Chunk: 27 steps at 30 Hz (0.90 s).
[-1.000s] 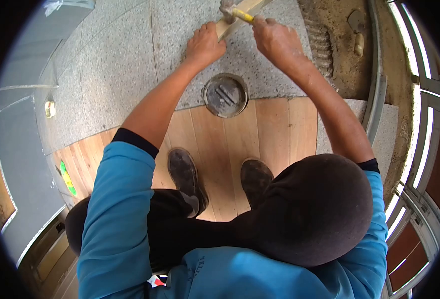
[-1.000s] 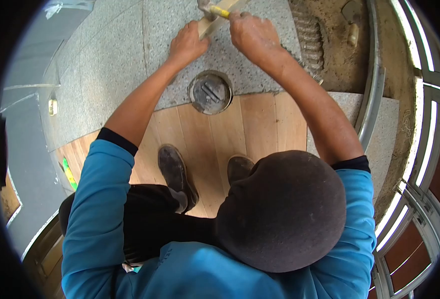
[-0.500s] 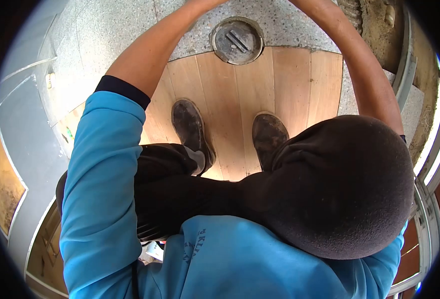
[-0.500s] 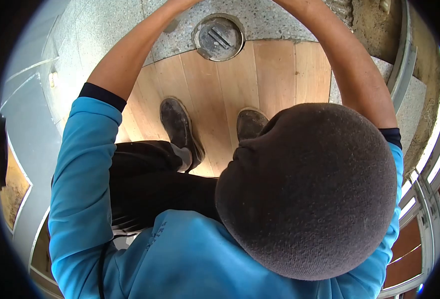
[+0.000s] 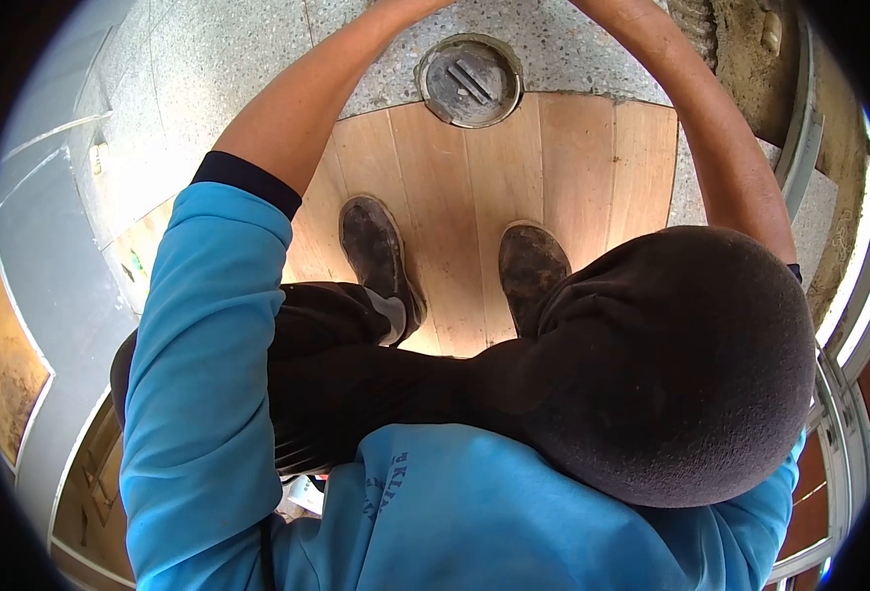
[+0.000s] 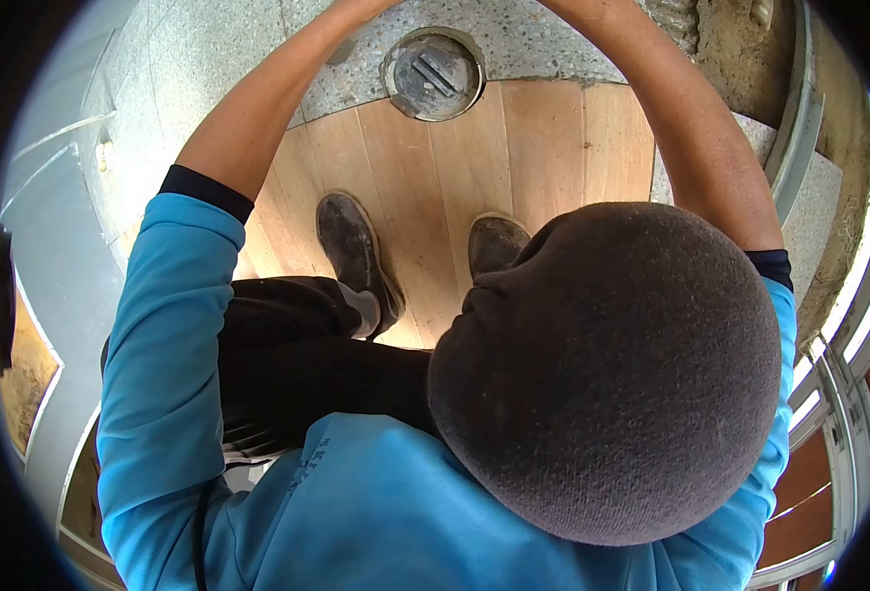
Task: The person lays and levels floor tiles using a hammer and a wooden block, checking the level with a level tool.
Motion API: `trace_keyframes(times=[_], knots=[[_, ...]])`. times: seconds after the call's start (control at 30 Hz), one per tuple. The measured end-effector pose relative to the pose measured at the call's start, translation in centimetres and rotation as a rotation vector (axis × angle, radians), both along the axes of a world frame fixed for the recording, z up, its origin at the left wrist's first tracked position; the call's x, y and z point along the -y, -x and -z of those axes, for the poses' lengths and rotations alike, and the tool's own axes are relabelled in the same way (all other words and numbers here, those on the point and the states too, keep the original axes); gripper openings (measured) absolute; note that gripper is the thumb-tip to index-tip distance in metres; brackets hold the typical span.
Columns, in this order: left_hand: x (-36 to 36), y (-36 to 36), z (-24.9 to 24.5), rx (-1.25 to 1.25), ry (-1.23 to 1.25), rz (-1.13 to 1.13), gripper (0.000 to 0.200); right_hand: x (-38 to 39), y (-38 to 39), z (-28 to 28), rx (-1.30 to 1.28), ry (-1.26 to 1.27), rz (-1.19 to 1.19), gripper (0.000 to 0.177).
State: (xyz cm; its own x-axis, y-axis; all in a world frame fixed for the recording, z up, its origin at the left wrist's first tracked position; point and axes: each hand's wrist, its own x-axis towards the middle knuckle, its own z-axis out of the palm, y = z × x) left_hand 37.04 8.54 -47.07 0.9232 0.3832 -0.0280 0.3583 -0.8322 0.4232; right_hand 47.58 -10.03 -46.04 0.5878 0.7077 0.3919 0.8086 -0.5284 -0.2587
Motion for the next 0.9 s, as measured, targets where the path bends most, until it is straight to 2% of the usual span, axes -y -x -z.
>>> trace_keyframes(times=[0.1,0.2,0.4,0.6,0.7,0.73,0.77,0.9], knots=[[0.1,0.2,0.4,0.049,-0.019,0.003,0.04,0.0,0.5,-1.1,-0.033,0.058,0.036,0.017],[0.0,0.1,0.2,0.029,-0.042,0.023,0.041,0.1,0.7,-1.7,-0.072,-0.05,0.015,0.017],[0.1,-0.1,0.1,-0.023,-0.066,0.005,0.038,-0.2,0.5,-0.6,0.012,-0.023,0.004,0.016],[-0.3,0.1,0.6,0.048,-0.035,0.039,0.035,-0.2,0.3,0.3,0.03,-0.056,-0.035,0.012],[0.3,0.5,-0.9,-0.082,0.057,-0.001,0.042,0.3,1.2,0.3,0.0,-0.027,0.021,0.011],[-0.5,0.4,-0.2,-0.051,-0.022,0.065,0.047,0.5,1.5,-1.1,-0.113,0.074,0.065,0.013],[-1.1,0.5,1.1,-0.022,-0.1,0.132,0.053,0.8,1.1,-1.0,-0.108,0.056,0.054,0.014],[-0.9,0.0,1.8,0.0,-0.175,0.074,0.05,1.0,0.8,-2.6,-0.163,0.105,0.069,0.016]])
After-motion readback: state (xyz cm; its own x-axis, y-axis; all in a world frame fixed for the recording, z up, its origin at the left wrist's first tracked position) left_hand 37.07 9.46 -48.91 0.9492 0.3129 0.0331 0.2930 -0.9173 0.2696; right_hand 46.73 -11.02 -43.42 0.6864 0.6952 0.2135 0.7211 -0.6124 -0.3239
